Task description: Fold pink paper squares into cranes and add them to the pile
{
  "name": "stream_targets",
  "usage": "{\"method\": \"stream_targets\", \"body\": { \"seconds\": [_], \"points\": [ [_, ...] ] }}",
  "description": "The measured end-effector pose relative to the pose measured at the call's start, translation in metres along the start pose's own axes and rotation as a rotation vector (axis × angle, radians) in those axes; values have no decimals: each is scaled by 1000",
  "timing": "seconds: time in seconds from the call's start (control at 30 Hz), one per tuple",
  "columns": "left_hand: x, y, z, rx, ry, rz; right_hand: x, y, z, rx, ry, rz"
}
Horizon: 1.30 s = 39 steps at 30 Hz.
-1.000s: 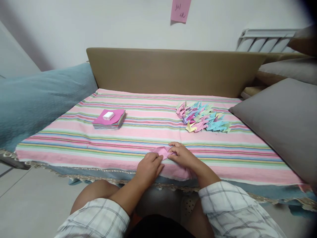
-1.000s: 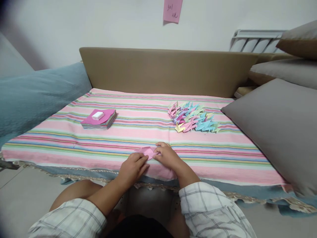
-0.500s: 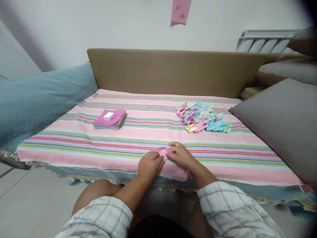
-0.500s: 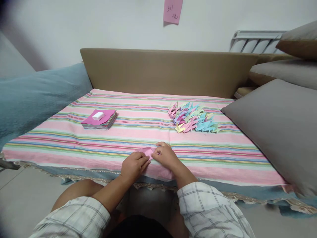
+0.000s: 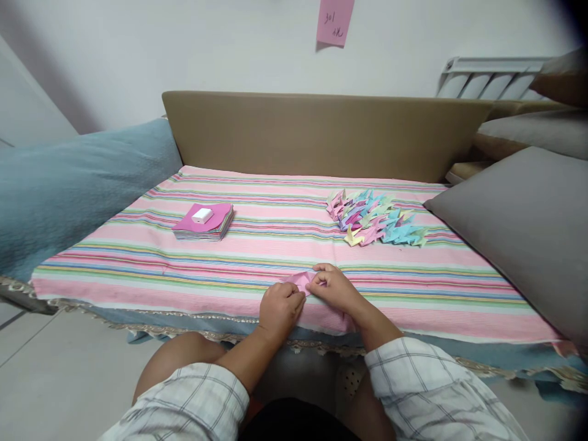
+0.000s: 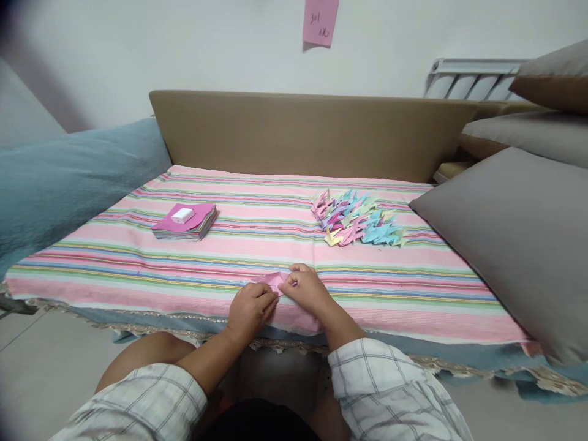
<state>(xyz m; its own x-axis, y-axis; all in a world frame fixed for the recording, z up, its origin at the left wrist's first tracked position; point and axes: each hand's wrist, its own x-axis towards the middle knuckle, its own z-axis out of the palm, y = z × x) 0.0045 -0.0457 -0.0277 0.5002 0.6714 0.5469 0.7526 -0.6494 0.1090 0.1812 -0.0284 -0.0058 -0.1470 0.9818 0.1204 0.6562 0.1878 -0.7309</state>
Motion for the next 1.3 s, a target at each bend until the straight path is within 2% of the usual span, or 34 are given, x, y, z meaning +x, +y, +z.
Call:
{"method": "stream_targets", "body": {
  "seconds": [0.13, 0.37, 0.43, 0.6, 0.73, 1.07, 1.23, 1.3],
  "points": [
    [-1, 1, 0, -20, 25, -3, 0, 0, -8, 100, -4, -1],
    [-4, 3, 7, -32, 82, 5, 1, 7, -11, 326, 18, 162],
    [-5, 3, 8, -42, 87, 18, 2, 6, -9, 310, 5, 155],
    [-8, 3, 9, -38, 61, 15, 4, 3, -8, 108, 0, 117],
    [-8, 2, 9, -34, 67, 15, 3, 3, -12, 52, -3, 153],
    [-6, 6, 8, -25, -17, 18, 3, 13, -19, 288, -28, 198],
    [-4, 8, 7, -23, -17, -4, 1, 22, -29, 278, 50, 251],
    [-3, 8, 8, -24, -5, -9, -3, 20, -36, 286, 38, 288]
  ]
}}
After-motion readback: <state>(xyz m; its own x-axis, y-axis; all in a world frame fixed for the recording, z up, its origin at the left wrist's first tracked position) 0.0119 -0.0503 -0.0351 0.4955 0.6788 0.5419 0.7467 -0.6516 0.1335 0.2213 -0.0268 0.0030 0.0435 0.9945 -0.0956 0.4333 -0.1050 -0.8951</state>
